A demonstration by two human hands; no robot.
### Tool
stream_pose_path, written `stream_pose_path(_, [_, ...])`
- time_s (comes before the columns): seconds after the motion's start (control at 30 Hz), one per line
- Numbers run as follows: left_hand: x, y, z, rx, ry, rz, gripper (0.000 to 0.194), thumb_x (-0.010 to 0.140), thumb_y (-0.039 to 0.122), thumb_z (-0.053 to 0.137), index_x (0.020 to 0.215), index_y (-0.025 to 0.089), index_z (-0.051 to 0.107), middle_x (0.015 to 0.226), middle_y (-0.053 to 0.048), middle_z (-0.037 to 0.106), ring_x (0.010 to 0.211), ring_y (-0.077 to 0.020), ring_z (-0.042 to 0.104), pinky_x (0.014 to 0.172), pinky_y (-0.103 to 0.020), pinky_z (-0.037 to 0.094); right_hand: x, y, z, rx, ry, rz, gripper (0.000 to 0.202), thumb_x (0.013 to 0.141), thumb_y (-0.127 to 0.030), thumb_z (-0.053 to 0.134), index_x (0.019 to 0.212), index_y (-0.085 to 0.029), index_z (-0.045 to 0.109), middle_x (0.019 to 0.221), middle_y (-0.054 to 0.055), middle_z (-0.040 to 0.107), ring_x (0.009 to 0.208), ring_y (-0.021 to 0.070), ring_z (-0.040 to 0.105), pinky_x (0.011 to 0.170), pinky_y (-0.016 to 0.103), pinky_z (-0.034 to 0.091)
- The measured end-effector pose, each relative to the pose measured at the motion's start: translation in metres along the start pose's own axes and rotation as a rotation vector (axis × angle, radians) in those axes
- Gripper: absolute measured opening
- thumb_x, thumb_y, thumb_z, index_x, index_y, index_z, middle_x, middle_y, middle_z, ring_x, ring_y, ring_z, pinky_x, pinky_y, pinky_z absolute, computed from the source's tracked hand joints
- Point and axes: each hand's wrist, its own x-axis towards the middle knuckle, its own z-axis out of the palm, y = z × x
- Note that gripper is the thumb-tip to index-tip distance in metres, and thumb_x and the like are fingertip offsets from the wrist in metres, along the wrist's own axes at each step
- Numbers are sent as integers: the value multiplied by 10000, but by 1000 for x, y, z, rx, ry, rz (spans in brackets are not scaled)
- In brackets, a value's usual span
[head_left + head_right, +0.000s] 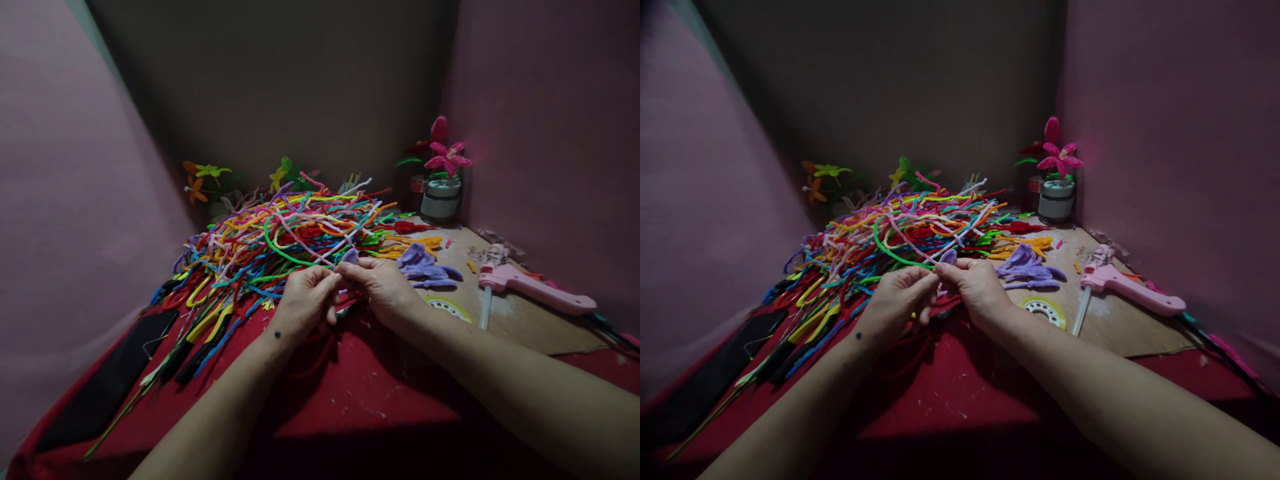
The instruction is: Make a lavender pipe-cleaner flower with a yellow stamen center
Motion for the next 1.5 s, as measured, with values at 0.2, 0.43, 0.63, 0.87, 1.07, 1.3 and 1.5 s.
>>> stream_pose_path(0.2, [4, 8, -18, -44, 95, 90, 272, 667, 366, 662, 810, 137, 629, 456, 51, 507, 346, -36, 395, 343, -144, 286, -9, -8, 7, -176, -71, 65, 201, 625, -285, 674, 548, -111, 612, 487, -9, 558, 430, 69, 445, 471, 228, 332])
stream_pose_path(0.43, [6, 0, -21, -245, -124, -23, 199, 618, 268, 707, 715, 113, 628, 584, 0, 578, 446, -55, 475, 422, -163, 349, -13, -6, 10, -365, -203, 109, 203, 646, -231, 637, 473, -135, 592, 400, -29, 509, 372, 58, 402, 412, 217, 279])
stream_pose_path(0.63, [3, -4, -10, -123, 67, 120, 124, 675, 261, 631, 651, 147, 590, 531, 35, 530, 433, -54, 427, 421, -168, 340, -12, -3, 9, -356, -186, 79, 252, 664, -285, 629, 466, -146, 560, 389, -30, 504, 355, 60, 405, 400, 211, 282])
stream_pose_path(0.87, [6, -7, -7, 186, 217, 413, 91, 689, 241, 608, 635, 169, 618, 638, 12, 563, 597, -99, 502, 571, -201, 405, -11, 1, 7, -283, -168, 111, 277, 638, -321, 631, 449, -151, 522, 362, -30, 484, 318, 60, 378, 362, 209, 247])
stream_pose_path(1.07, [4, -2, -10, 97, 41, 201, 133, 660, 267, 633, 595, 151, 620, 524, 33, 510, 452, -68, 409, 443, -189, 326, -10, -1, 8, -356, -144, 91, 284, 642, -331, 631, 450, -146, 534, 345, -34, 469, 305, 56, 366, 346, 202, 242])
stream_pose_path(1.3, [8, -5, -6, 83, 174, 352, 165, 706, 306, 600, 635, 164, 644, 588, 27, 525, 493, -67, 437, 474, -187, 350, -9, 2, 6, -219, -168, 111, 301, 643, -344, 650, 452, -146, 527, 365, -31, 482, 320, 60, 371, 358, 212, 246])
stream_pose_path(1.5, [9, -2, -14, -255, 59, 72, 237, 677, 365, 651, 749, 145, 597, 584, 38, 530, 376, -14, 343, 363, -156, 232, 1, 3, -2, 65, -100, 96, 208, 644, -318, 692, 622, -129, 609, 536, 2, 602, 441, 87, 509, 463, 227, 389])
